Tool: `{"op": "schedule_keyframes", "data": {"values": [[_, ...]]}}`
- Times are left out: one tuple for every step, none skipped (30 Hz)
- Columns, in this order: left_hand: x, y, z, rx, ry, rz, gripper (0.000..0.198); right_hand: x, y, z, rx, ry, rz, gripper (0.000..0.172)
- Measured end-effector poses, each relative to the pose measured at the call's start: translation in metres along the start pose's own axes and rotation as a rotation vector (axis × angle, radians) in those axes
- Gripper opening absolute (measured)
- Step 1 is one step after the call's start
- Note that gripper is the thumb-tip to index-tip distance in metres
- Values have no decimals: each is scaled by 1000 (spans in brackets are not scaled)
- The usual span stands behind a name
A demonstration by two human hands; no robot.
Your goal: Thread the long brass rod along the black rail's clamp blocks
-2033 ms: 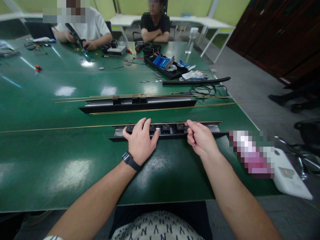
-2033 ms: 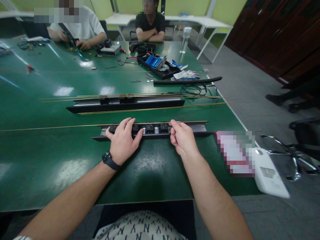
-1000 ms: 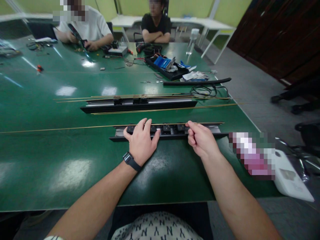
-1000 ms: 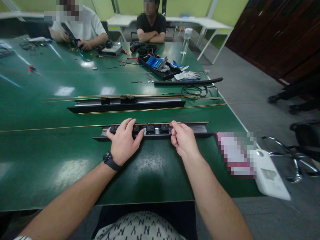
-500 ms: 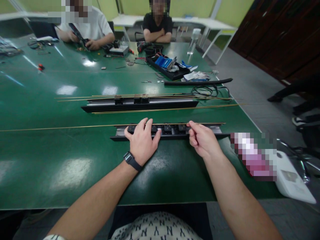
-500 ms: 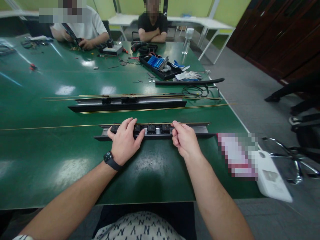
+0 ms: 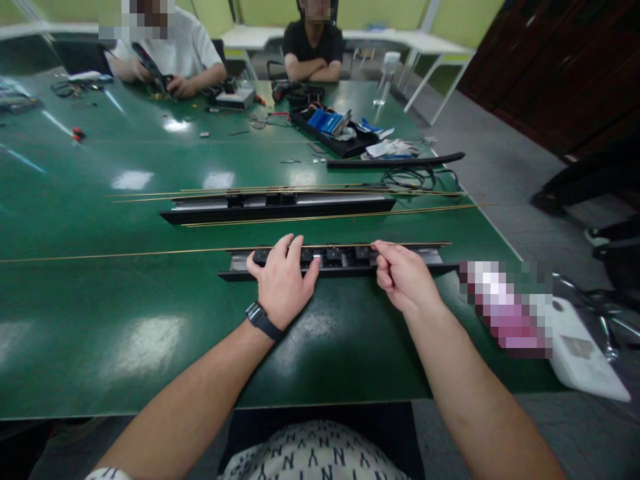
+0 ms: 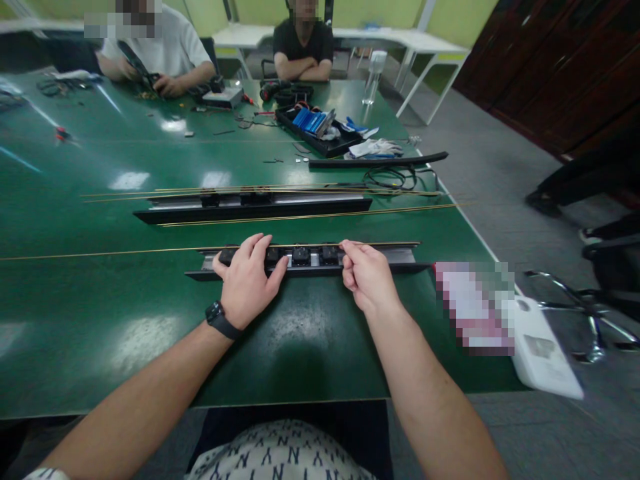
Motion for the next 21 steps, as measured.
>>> {"op": "schedule_keyframes", "data": {"values": [[0,0,0,6,-4,-3,46,0,0,0,0,6,0,20],[0,0,0,13,-8,-5,47,0,0,0,0,14,0,21],[0,0,0,19,-11,-7,47,0,0,0,0,22,0,22],[0,0,0,22,-14,-8,47,0,0,0,0,30,1,24],[0,0,0,22,-15,-8,47,0,0,0,1,37,1,25],[0,0,0,20,-16,-7,47,1,0,0,1,44,1,26],[0,0,0,16,-15,-6,47,1,0,0,1,48,2,27],[0,0,0,9,-13,-4,46,1,0,-1,1,51,4,27],[0,0,0,2,-10,-2,46,2,0,-1,0,53,6,27],[0,0,0,-4,-6,0,46,2,-1,-1,-1,52,8,26],[0,0,0,-9,-4,2,46,2,-1,-1,-1,48,10,25],[0,0,0,-11,-3,2,46,1,-1,-1,-1,43,13,23],[0,0,0,-11,-4,1,46,1,-1,-2,1,37,14,21],[0,0,1,-10,-5,-1,46,1,-2,-2,4,29,15,20],[0,0,1,-9,-6,-3,46,1,-2,-2,7,18,16,19],[0,0,1,-8,-5,-4,46,1,-1,-2,7,7,15,18],[0,0,0,-7,-4,-4,46,0,-1,-3,5,-4,12,19],[0,1,0,-5,-4,-6,46,0,-1,-3,1,-13,8,20],[0,1,0,-2,-6,-7,45,0,-1,-3,-3,-20,4,21],[0,1,0,2,-10,-9,46,0,-1,-3,-6,-26,1,21],[0,1,0,5,-13,-11,46,0,-1,-3,-7,-28,0,21]]}}
Point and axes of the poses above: each hand's wrist, its own x-axis towards the middle knuckle, its own z-axis out of the palm, y = z × x, the point moved 1 cm from there along x, towards the middle knuckle
